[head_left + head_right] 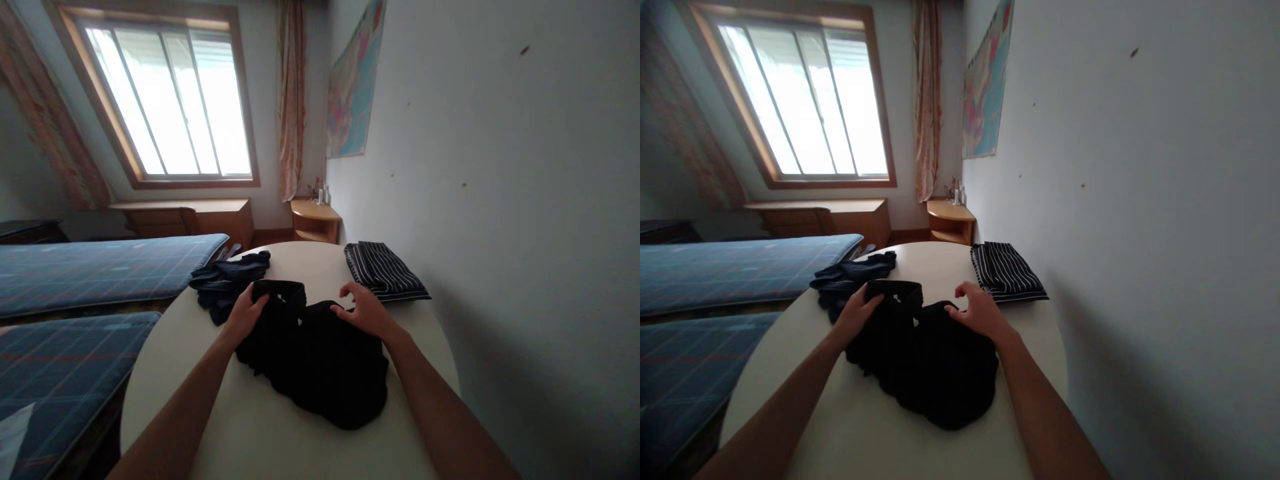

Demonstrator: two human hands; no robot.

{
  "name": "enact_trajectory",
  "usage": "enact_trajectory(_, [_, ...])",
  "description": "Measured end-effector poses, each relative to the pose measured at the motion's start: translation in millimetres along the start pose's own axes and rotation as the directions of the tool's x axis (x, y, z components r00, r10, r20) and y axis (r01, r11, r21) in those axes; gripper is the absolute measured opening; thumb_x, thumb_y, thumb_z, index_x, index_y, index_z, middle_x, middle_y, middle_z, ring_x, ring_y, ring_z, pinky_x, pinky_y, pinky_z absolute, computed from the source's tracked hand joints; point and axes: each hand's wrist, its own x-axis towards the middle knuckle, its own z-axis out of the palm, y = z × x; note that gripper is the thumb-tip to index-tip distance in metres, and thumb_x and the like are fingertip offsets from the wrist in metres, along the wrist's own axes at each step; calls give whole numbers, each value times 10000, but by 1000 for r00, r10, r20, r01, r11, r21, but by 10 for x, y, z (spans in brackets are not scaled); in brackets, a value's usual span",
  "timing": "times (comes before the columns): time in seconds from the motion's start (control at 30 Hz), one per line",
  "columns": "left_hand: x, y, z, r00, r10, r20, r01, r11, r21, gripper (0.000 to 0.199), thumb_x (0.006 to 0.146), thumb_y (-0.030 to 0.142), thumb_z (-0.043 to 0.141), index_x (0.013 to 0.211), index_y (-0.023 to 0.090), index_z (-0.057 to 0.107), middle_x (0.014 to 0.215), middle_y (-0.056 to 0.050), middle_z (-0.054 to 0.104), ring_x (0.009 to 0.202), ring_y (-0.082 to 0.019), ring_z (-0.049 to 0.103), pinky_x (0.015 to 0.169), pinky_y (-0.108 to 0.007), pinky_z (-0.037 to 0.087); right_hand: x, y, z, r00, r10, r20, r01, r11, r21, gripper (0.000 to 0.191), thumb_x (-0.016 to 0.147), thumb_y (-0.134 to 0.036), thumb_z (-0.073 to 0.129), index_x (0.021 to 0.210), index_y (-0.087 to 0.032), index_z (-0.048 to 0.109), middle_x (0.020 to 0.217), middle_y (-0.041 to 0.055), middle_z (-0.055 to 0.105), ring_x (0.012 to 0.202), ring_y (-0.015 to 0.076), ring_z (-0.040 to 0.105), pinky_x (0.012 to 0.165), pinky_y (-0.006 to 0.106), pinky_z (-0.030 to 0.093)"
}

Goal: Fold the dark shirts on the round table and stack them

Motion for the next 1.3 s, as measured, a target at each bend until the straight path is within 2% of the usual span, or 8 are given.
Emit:
enact_trajectory(0.13, [-50,101,36,995,-91,45,100,959,-266,506,730,432,721,1161,172,670,1041,-55,733,985,-267,662,920,-395,514,-19,26,58,972,-128,197,96,982,165,492,867,-480,620,1292,-234,594,1263,89,646,1120,234,597,976,348,432])
enact_trajectory(0.27, [-119,184,39,978,-175,110,207,859,-469,618,709,433,789,1260,197,637,1085,-60,737,973,-254,685,901,-356,529,-24,27,43,888,-45,457,-19,991,135,455,885,-588,544,952,-183,742,870,54,722,792,202,637,734,283,453])
enact_trajectory(0.43, [-159,238,32,962,-229,147,271,759,-591,685,706,428,820,1324,231,597,1116,-57,735,977,-241,700,861,-301,550,-37,-59,-64,741,78,667,-206,972,115,685,854,-753,449,581,-148,620,513,-9,510,508,110,425,507,255,300])
enact_trajectory(0.63, [-224,322,97,954,-228,193,298,721,-625,684,728,392,816,1350,242,574,1117,-57,737,971,-240,709,838,-301,578,-18,-151,70,952,46,303,-133,952,274,559,745,-616,712,1083,-176,646,951,50,681,782,164,594,678,261,445])
enact_trajectory(0.8, [-250,372,112,937,-243,252,347,740,-577,692,711,412,820,1334,219,589,1117,-73,739,977,-267,711,847,-323,580,13,-39,199,926,-100,365,-93,874,476,301,873,-439,589,994,-176,672,971,46,695,871,183,615,773,297,474])
enact_trajectory(1.0, [-200,249,26,894,-303,330,400,872,-283,679,812,560,683,1397,251,530,1281,-84,673,1177,-294,631,970,-372,521,119,207,187,977,214,-11,-177,834,522,309,905,-447,473,881,-177,622,827,27,660,789,184,592,749,313,471])
enact_trajectory(1.13, [-222,185,-18,871,-94,483,105,994,3,773,760,469,746,1449,264,463,1426,-68,566,1301,-290,530,1069,-383,446,145,309,240,943,312,-112,-222,844,489,317,894,-439,490,981,-167,629,953,76,688,910,217,630,842,345,481])
enact_trajectory(1.3, [-233,67,-8,909,-74,410,-125,890,439,398,830,234,552,1213,206,653,1195,-95,704,1153,-278,626,1032,-381,455,89,343,260,951,308,22,-296,889,348,325,874,-389,567,1065,-141,655,1039,122,711,971,238,658,892,362,492])
